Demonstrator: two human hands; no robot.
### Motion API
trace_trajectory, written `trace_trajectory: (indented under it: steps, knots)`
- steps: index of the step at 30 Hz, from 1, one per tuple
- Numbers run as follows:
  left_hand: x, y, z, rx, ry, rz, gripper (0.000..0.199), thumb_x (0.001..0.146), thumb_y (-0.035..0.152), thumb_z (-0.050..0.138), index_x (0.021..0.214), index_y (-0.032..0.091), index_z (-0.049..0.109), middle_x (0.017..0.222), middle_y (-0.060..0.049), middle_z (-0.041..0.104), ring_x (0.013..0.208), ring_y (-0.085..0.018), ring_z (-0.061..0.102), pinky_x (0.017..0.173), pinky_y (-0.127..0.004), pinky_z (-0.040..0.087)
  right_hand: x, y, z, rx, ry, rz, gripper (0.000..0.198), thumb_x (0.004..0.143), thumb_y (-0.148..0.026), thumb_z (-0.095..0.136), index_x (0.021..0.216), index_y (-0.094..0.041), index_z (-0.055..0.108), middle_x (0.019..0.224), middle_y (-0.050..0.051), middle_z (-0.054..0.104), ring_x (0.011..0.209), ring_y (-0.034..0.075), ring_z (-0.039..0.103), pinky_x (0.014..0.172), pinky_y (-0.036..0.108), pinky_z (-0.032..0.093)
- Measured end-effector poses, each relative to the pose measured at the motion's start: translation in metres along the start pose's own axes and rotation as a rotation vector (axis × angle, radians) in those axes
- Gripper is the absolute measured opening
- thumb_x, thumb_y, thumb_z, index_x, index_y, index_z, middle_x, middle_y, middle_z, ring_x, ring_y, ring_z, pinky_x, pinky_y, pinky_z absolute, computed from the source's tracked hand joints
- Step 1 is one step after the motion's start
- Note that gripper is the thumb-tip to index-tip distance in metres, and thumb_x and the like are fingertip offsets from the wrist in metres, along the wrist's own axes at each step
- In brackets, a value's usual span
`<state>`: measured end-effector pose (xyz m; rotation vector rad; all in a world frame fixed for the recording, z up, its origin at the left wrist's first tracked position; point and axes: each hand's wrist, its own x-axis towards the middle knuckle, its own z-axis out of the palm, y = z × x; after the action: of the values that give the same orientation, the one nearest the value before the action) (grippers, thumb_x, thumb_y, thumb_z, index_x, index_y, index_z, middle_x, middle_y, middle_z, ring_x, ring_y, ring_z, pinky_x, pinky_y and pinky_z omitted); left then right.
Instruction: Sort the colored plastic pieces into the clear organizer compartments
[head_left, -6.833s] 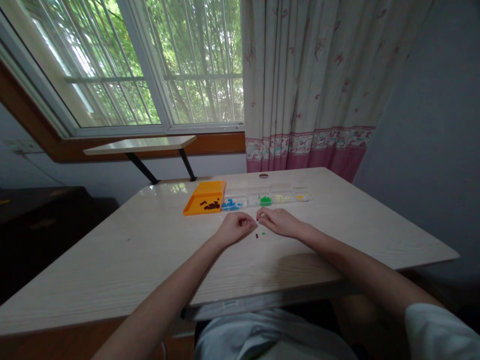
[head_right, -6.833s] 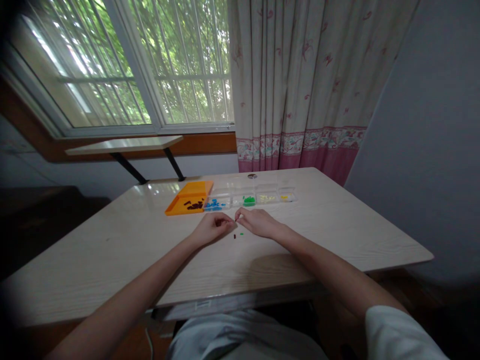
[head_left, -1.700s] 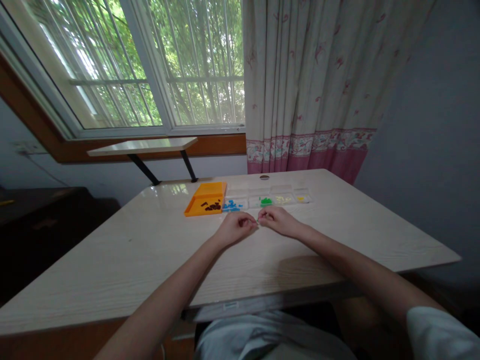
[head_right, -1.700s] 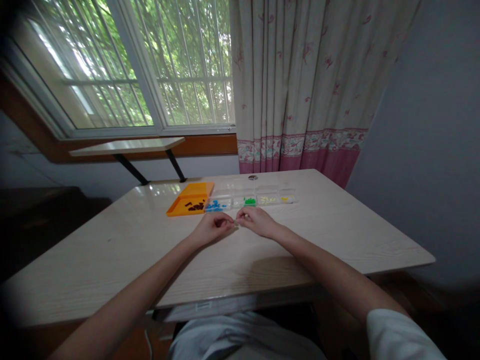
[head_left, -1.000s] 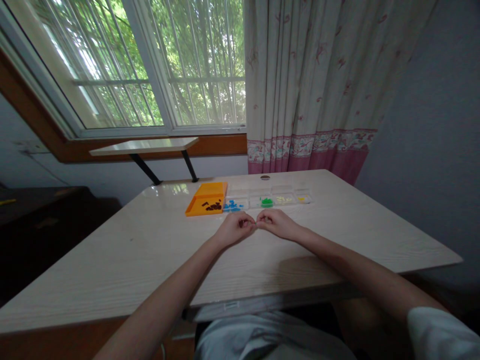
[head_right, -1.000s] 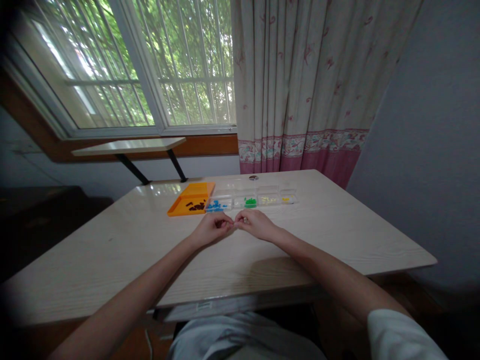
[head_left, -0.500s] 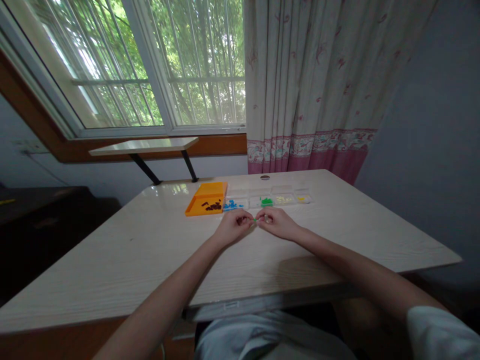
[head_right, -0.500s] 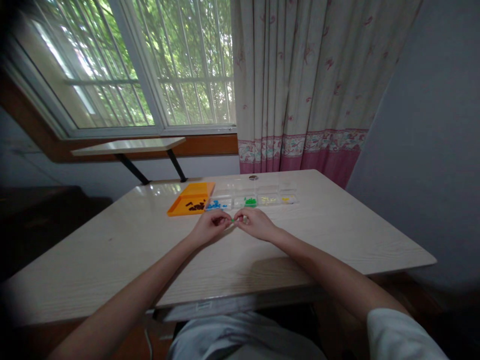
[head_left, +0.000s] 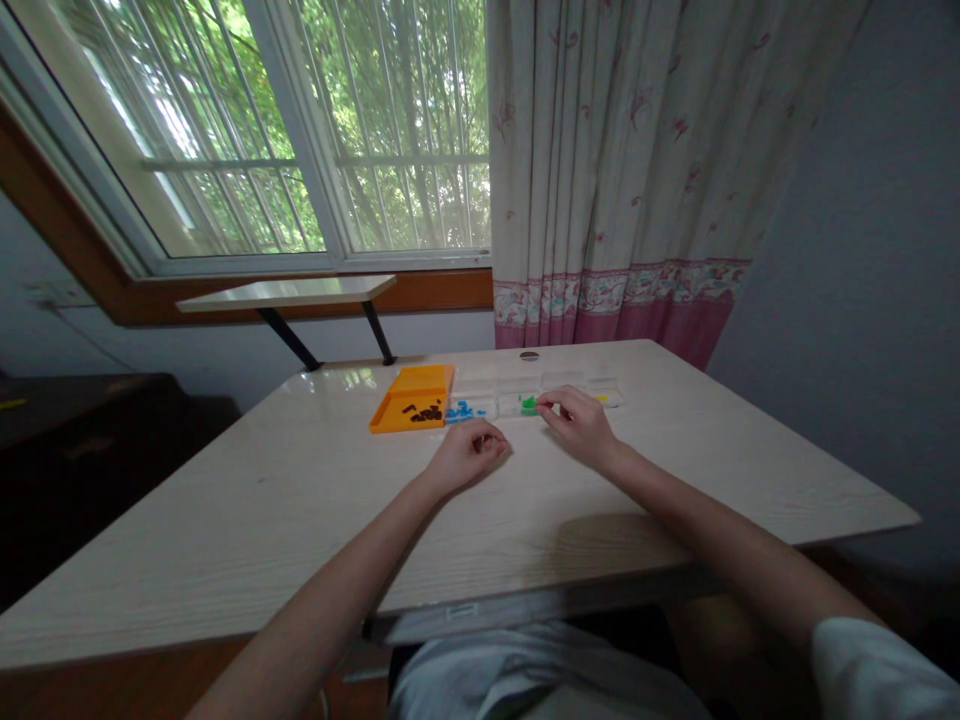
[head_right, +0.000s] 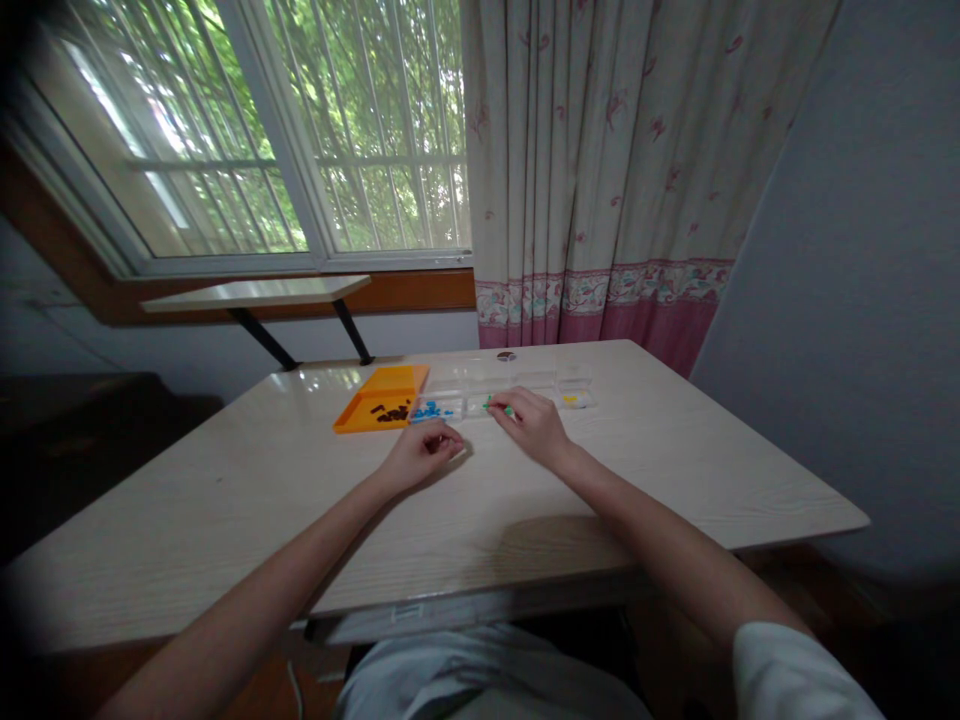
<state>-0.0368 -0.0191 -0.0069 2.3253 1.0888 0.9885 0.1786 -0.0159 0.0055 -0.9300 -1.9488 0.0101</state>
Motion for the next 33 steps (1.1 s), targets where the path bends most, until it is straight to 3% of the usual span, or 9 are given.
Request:
trace_trajectory:
  steps: [19,33]
  knots:
    - [-0.002,-0.007,0.001,0.04,-0.045,-0.003,0.015,0.074,0.021,0.053,0.076,0.014,0.065,0.065,-0.003,0.059,0.057,-0.009,0.046,0.052,-0.019,0.034,0.001,0.007,-0.003,-0.051,-0.035,-0.006,0.021,0.085,-0.032,0.046,0.089,-0.019,0.062,0.082,0.006,0.062,0.071,0.014,0.053,0.067,0.025,0.039]
    - [-0.012,-0.016,-0.013,0.104,-0.053,0.006,0.014,0.073,0.019,0.052,0.075,0.014,0.065,0.064,-0.002,0.059,0.057,-0.009,0.047,0.053,-0.019,0.035,0.026,0.04,0.031,-0.326,-0.174,0.201,0.016,0.078,-0.024,0.051,0.085,-0.019,0.064,0.083,0.003,0.064,0.078,0.015,0.056,0.069,0.025,0.039]
